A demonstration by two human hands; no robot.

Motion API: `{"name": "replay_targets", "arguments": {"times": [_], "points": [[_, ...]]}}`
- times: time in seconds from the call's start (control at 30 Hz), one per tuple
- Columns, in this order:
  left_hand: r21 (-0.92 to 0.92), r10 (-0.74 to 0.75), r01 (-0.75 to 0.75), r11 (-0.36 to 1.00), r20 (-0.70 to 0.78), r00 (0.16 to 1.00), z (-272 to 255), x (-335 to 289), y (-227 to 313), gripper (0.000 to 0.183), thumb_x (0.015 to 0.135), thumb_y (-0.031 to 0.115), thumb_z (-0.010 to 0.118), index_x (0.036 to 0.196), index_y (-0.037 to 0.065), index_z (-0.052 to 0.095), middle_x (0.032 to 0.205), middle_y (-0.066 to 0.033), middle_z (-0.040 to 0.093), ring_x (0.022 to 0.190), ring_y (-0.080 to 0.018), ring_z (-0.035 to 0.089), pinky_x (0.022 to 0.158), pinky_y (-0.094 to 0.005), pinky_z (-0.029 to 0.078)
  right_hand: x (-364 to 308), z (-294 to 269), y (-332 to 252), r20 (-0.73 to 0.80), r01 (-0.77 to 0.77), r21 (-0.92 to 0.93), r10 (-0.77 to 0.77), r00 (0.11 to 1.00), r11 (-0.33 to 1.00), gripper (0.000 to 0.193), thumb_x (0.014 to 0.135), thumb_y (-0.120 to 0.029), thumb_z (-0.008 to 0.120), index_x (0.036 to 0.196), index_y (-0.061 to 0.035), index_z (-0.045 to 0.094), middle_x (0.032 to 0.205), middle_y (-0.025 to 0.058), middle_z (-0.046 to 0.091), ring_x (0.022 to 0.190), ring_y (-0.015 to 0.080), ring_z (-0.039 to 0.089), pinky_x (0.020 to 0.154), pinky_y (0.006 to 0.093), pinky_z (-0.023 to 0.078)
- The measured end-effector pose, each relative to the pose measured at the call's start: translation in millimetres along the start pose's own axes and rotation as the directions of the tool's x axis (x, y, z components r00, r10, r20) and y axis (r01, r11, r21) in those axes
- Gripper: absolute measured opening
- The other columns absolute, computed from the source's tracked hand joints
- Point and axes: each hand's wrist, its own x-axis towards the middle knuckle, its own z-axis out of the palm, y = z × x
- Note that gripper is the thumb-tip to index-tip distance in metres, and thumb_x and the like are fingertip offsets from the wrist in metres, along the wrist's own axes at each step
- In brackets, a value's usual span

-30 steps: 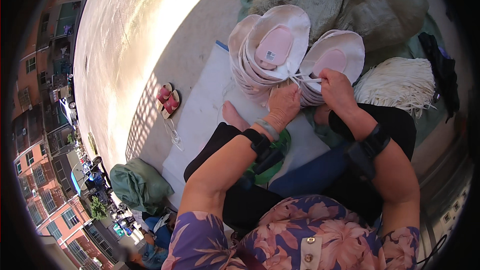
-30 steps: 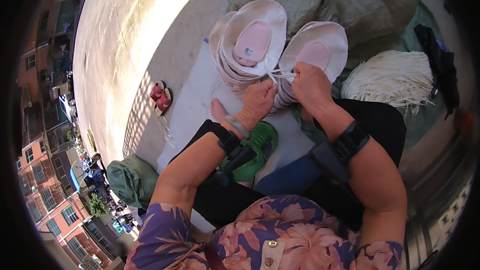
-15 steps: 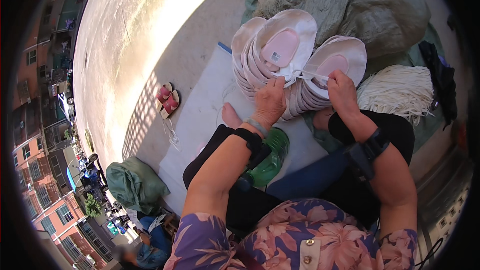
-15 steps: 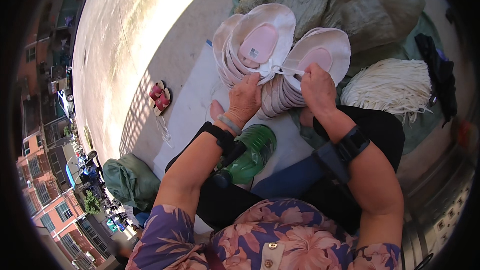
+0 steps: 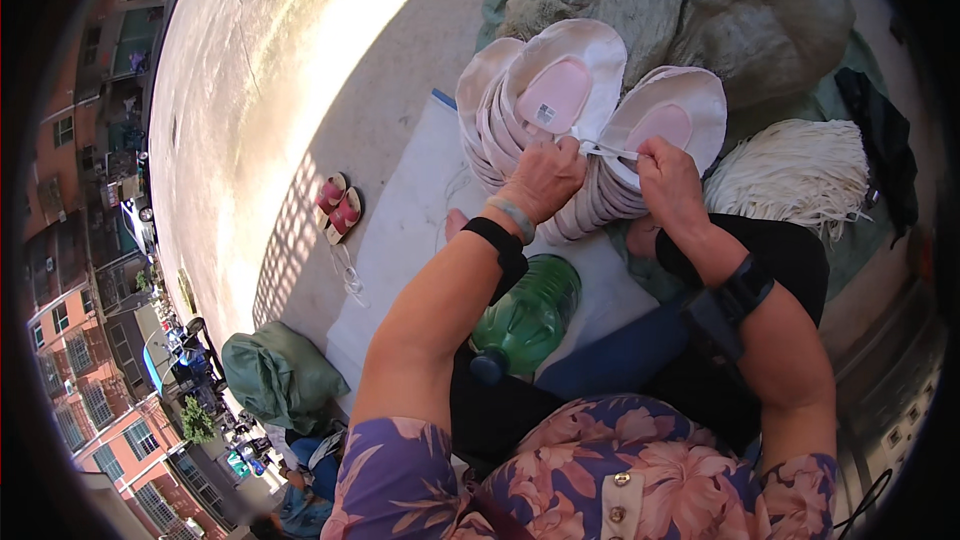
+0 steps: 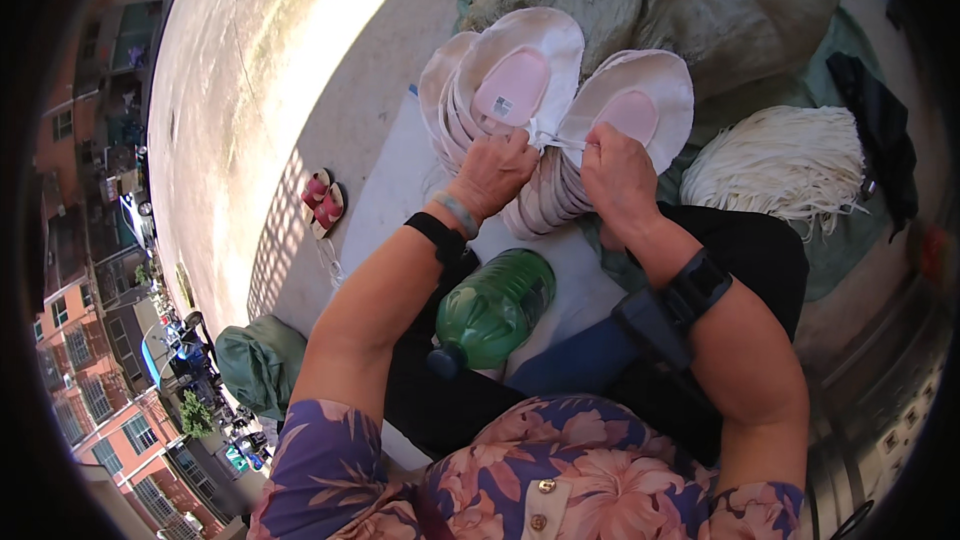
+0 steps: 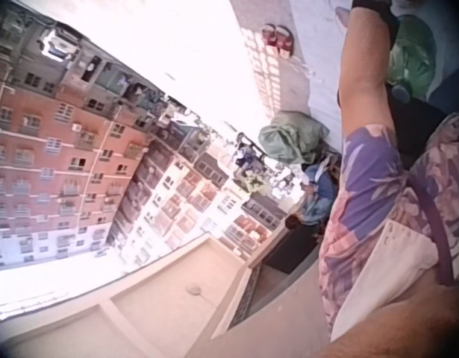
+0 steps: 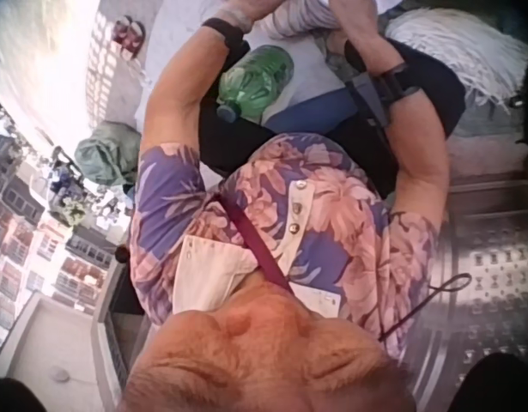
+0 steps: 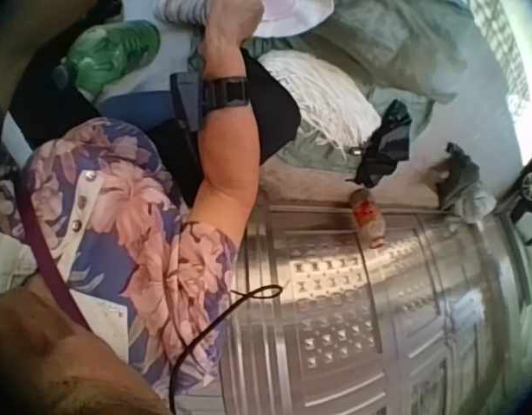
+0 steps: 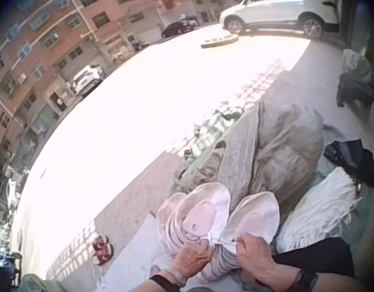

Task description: Lacing a series of pink and white sneaker uppers.

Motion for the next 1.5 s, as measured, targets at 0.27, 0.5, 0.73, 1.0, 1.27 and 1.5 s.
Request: {"name": "replay_targets", "arguments": {"times": [0.27,0.5,0.73,1.0,1.27,1.5], "points": [[-0.341,-0.192,0.175,0.924,-0.018,0.981,-9,-13,52,0.015,0.066,0.013,0.059,0.076,0.007,0.049,0.078,-0.0086,0.047,0.064,-0.0239,0.055,0.052,-0.0375,0.045,3,1,6,0.011,-0.043,0.078,0.042,0.999,0.996,0.018,0.077,-0.015,0.047,0.083,-0.0036,0.060,0.079,0.0191,0.061,0.079,0.0371,0.058,0.071,0.0425,0.045],[0.035,-0.088,0.094,0.995,-0.151,0.985,-16,-3,21,0.006,0.068,0.011,0.052,0.073,0.009,0.052,0.077,-0.0066,0.049,0.071,-0.0231,0.048,0.067,-0.0349,0.036,-1,3,2,0.069,-0.067,0.114,0.060,0.996,0.991,0.018,0.074,-0.016,0.049,0.078,-0.0041,0.062,0.075,0.0178,0.061,0.075,0.0350,0.059,0.067,0.0406,0.046],[-0.016,-0.123,0.122,0.992,-0.077,0.989,9,1,-1,0.006,0.066,0.013,0.053,0.063,0.011,0.057,0.064,-0.0059,0.052,0.076,-0.0229,0.049,0.071,-0.0362,0.034,4,1,0,-0.015,-0.038,0.125,0.040,0.999,0.991,0.017,0.074,-0.015,0.049,0.077,-0.0039,0.062,0.074,0.0180,0.061,0.073,0.0359,0.059,0.067,0.0408,0.046],[-0.090,0.127,-0.151,0.984,-0.228,0.965,-14,6,-3,0.004,0.064,0.010,0.054,0.067,0.011,0.052,0.062,-0.0029,0.048,0.070,-0.0208,0.050,0.066,-0.0361,0.036,4,-1,-2,-0.029,-0.026,0.108,0.029,0.999,0.994,0.016,0.076,-0.015,0.049,0.078,-0.0035,0.061,0.074,0.0182,0.061,0.075,0.0363,0.059,0.067,0.0419,0.045],[-0.600,-0.156,0.246,0.761,0.199,0.967,-48,-33,56,0.009,0.076,0.014,0.052,0.071,0.007,0.053,0.060,-0.0132,0.053,0.061,-0.0313,0.055,0.061,-0.0420,0.040,7,3,5,-0.072,-0.004,0.112,0.012,0.997,0.994,0.019,0.077,-0.015,0.047,0.078,-0.0007,0.059,0.079,0.0206,0.061,0.078,0.0384,0.058,0.070,0.0432,0.045],[-0.941,-0.134,0.286,0.180,0.265,0.955,-167,-52,72,0.014,0.084,0.009,0.053,0.074,0.001,0.051,0.057,-0.0103,0.046,0.051,-0.0253,0.050,0.048,-0.0311,0.037,5,-9,-28,0.350,-0.267,0.497,0.090,0.932,0.826,0.014,0.081,-0.014,0.051,0.074,-0.0023,0.054,0.056,-0.0001,0.045,0.044,0.0098,0.038,0.043,0.0263,0.035]]}}
